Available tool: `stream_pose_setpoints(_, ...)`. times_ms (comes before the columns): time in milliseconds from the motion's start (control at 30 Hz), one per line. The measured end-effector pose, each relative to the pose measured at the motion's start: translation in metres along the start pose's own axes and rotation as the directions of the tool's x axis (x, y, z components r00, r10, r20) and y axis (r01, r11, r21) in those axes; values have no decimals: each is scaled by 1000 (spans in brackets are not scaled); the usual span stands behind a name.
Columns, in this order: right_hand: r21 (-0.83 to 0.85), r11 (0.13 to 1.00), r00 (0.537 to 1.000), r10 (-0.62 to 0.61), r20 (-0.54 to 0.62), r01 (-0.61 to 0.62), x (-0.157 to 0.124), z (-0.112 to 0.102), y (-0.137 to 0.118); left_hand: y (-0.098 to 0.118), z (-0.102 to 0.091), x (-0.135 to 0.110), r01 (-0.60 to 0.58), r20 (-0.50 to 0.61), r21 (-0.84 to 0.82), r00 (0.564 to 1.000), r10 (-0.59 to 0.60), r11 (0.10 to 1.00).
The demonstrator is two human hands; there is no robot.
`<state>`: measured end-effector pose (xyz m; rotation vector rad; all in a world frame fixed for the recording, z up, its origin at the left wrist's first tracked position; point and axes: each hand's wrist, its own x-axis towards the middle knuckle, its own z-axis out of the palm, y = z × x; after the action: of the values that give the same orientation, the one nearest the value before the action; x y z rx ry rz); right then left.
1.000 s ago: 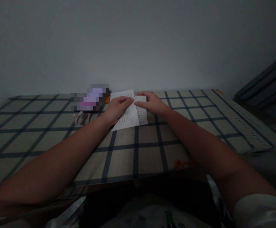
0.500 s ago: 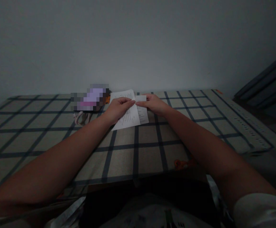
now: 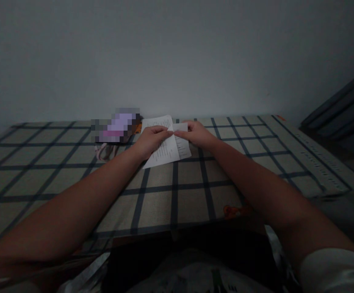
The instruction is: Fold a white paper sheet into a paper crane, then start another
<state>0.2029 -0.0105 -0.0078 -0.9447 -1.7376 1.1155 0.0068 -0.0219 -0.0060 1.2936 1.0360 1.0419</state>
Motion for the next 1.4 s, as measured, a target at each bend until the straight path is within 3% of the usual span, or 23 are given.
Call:
stream_pose_setpoints(133,-152,983,991,-116,-73,104,-1,3,-6,-2,-1,2,13,-12,-34,1000,-14,999)
stream_pose_setpoints(333,138,984,994,103,45,-108,2,-1,7,-3,-1,2,4,-13,-1,1000,-4,1000)
stream_pose_setpoints(633,151,980,991,127,31,-130,1,-3,5,-4,-2,2,27,11,34,1000,-27,999)
stream_pose_setpoints(767,54,995,997,81,1,-81,-1,-2,0,-2,-1,1,35,22,27,999,-36,999)
stream_pose_setpoints(933,-137,989,994,-65,-88,53,0,3,-3,-2,0,3,71,4,-43,997,-71,997)
stream_pose_setpoints(1133,156,983,995,86,42,-92,3,-1,8,-5,-3,4,30,2,-27,1000,-30,999)
stream_pose_setpoints(1400,217,969,993,113,29,-117,2,-2,8,-6,-4,3,35,43,12,998,-35,999)
